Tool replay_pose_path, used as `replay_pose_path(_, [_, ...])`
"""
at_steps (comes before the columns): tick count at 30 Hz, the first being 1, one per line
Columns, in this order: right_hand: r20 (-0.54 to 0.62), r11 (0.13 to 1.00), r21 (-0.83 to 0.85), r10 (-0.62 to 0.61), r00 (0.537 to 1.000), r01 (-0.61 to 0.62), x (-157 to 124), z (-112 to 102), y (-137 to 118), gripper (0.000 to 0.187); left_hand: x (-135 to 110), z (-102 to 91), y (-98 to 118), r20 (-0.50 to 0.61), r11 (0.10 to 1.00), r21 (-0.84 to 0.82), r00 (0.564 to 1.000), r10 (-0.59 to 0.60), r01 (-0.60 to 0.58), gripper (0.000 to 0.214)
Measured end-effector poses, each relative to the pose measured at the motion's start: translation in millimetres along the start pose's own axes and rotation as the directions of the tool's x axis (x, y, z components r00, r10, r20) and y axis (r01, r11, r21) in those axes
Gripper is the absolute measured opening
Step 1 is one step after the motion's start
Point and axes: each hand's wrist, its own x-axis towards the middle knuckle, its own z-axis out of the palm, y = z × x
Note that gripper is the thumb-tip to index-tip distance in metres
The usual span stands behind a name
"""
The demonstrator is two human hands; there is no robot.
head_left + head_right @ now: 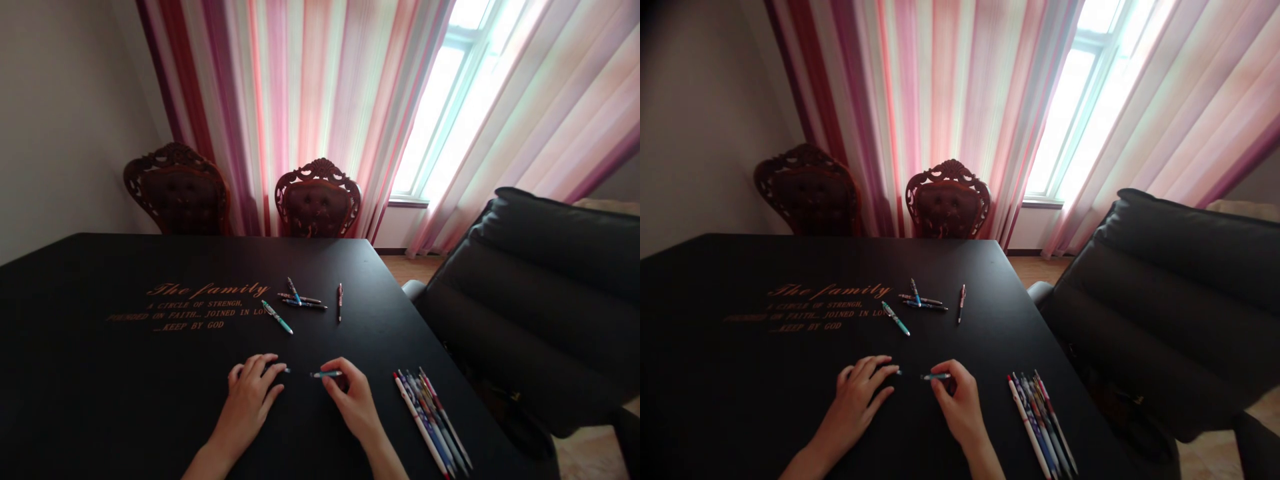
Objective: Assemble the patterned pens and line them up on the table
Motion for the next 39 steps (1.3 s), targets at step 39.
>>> replay_pose_path(39, [0.431, 0.826, 0.420, 0.184, 0.884, -0.377, -14.1, 26.8, -0.3, 0.052, 5.3, -46.2, 50.1, 0.199, 0.874, -0.467, 0.948, 0.249, -0.132, 0.039])
